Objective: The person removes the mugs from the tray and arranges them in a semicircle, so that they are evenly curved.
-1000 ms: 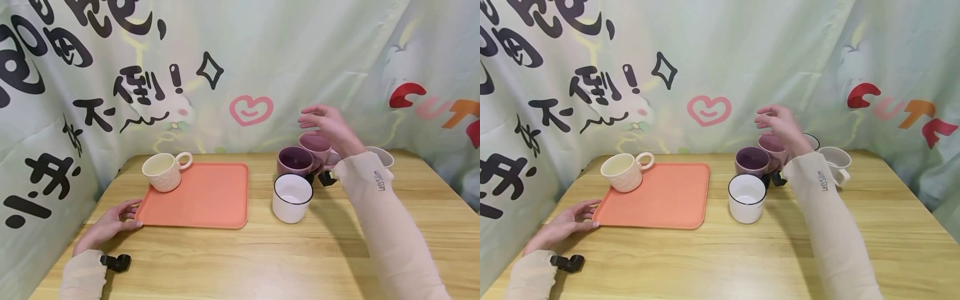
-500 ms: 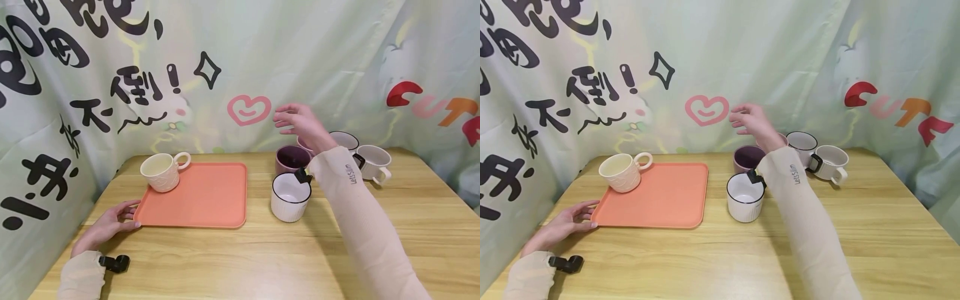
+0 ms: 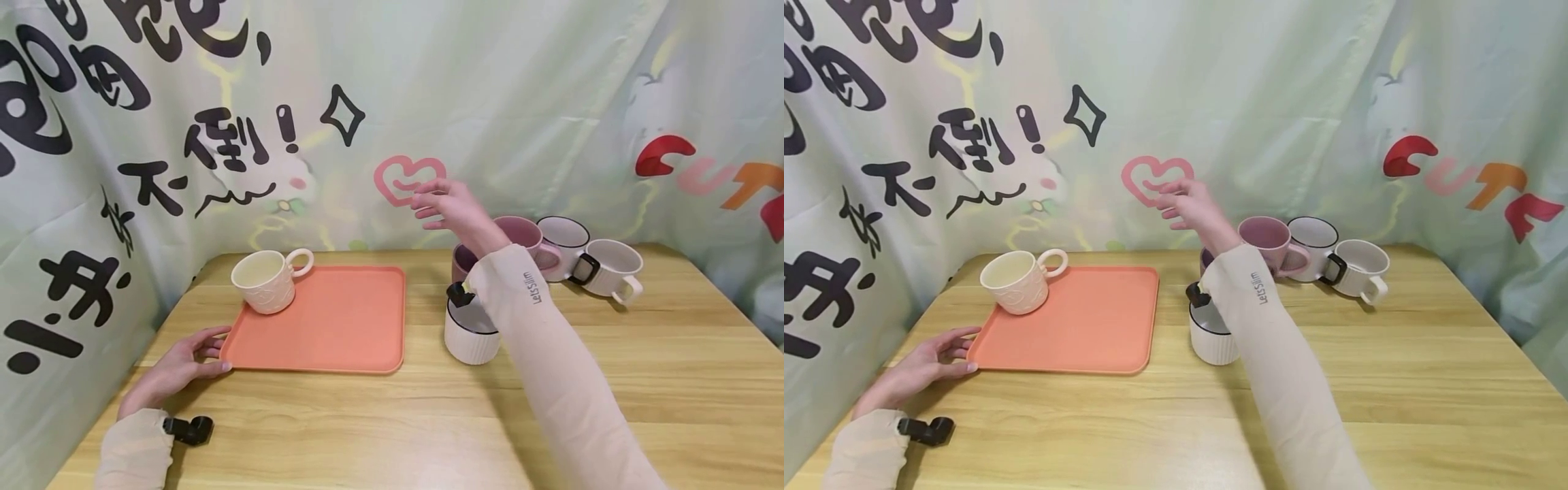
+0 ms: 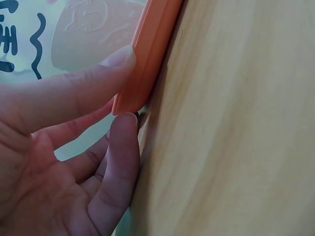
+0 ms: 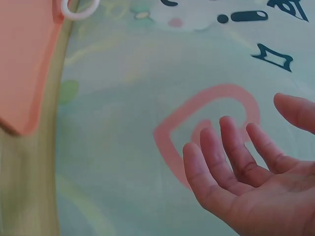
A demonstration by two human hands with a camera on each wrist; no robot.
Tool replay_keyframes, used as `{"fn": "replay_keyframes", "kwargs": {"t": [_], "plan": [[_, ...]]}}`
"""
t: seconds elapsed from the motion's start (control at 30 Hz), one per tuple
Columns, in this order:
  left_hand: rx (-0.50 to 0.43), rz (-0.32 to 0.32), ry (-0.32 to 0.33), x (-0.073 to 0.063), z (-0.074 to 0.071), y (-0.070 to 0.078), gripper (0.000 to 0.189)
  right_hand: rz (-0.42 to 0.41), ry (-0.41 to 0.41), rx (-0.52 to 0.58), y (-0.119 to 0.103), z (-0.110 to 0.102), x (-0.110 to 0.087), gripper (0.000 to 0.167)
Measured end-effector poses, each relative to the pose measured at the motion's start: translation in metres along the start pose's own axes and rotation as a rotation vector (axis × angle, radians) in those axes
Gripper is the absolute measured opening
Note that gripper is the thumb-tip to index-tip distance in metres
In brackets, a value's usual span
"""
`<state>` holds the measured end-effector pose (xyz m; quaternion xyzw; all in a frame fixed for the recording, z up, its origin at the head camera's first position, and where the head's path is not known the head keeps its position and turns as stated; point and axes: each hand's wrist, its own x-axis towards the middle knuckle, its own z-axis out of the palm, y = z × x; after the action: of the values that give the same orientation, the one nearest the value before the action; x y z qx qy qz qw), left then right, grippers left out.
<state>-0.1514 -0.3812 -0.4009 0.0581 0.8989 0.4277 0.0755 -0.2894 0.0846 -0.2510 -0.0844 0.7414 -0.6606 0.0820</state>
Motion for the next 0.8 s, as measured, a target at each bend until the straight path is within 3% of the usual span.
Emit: {"fn": "replay_keyframes", "kwargs": {"t": [0.8], "plan": [[0.027, -0.010, -0.005, 0.000, -0.001, 0.001, 0.073, 0.055, -0.083, 0.055, 0.027, 0.068, 0.016, 0.029]]}}
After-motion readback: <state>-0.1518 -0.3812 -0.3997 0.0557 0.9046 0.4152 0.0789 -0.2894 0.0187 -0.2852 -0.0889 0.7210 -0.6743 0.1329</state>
